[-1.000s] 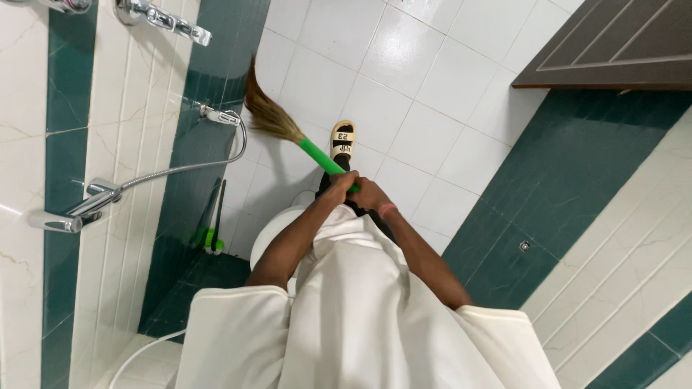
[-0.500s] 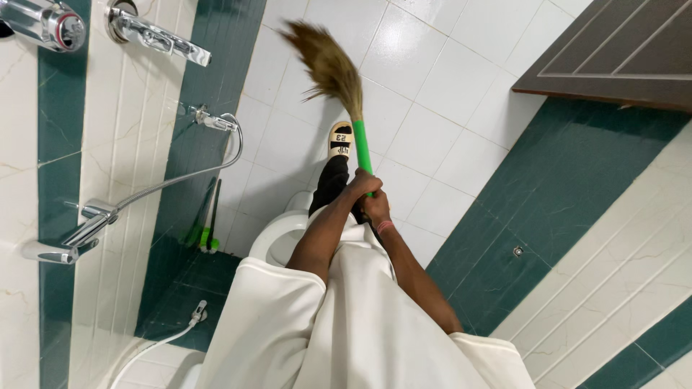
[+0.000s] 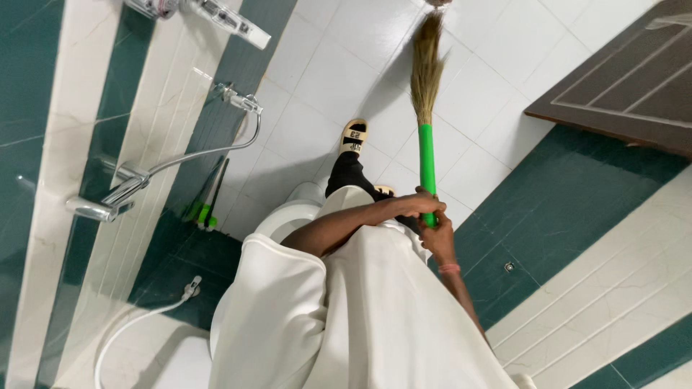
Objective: The person sweeps the tiled floor of a bathroom using a broom, moving the broom across the tiles and around the base of a toilet and sink.
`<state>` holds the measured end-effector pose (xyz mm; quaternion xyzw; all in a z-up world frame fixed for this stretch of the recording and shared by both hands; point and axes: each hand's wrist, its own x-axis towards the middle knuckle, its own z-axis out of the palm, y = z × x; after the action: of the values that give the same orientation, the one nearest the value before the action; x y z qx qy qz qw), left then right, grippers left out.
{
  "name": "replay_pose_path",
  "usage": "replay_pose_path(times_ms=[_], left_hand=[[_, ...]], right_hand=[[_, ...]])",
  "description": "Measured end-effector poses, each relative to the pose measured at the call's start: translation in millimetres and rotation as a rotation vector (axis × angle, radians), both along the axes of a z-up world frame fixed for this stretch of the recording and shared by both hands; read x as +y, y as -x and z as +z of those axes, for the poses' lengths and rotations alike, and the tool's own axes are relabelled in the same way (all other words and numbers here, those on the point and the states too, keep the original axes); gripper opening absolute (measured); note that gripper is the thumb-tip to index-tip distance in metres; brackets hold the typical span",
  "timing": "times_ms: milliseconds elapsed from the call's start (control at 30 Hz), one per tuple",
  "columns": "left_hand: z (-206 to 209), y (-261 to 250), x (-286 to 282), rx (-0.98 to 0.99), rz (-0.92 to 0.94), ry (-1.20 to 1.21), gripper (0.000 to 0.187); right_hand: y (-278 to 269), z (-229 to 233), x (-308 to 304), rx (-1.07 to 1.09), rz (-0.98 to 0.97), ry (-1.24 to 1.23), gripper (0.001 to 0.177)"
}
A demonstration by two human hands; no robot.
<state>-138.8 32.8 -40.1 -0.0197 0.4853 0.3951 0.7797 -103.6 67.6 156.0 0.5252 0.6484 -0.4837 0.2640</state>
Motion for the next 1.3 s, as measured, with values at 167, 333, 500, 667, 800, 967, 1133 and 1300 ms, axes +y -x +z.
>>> replay_pose_path(times_ms=[167,333,500,667,800,967,1133,1300], left_hand=[[17,-10,9,-0.351,0.531,0.076,0.041],[11,41,-35,-0.353,0.75,0.35,0.027],[-9,96,-80,-0.186,0.891,0.452,0.021],[-21,143,-89,0.042,0.71,0.475,0.02],[-29,188,-58,0.277,0.613,0.433,0.024],[-29,248,10,0.364,0.257,0.593,0.028],[-13,257,79,0.677,-0.507,0.303,0.043],[18,216,147,0.52,-0.67,0.172,0.078]], right_hand=[[37,48,42,-0.052,0.642,-0.073,0.033],[85,-4,33,0.087,0.92,-0.003,0.039],[114,-82,-8,0.23,0.915,0.012,0.04],[130,-136,-30,0.101,0.585,0.062,0.038],[151,-160,-11,0.203,0.506,0.015,0.038],[185,-185,20,0.229,-0.234,0.449,0.015],[170,-171,70,0.207,-0.809,0.65,0.009],[135,-121,116,0.285,-0.986,0.662,0.009]])
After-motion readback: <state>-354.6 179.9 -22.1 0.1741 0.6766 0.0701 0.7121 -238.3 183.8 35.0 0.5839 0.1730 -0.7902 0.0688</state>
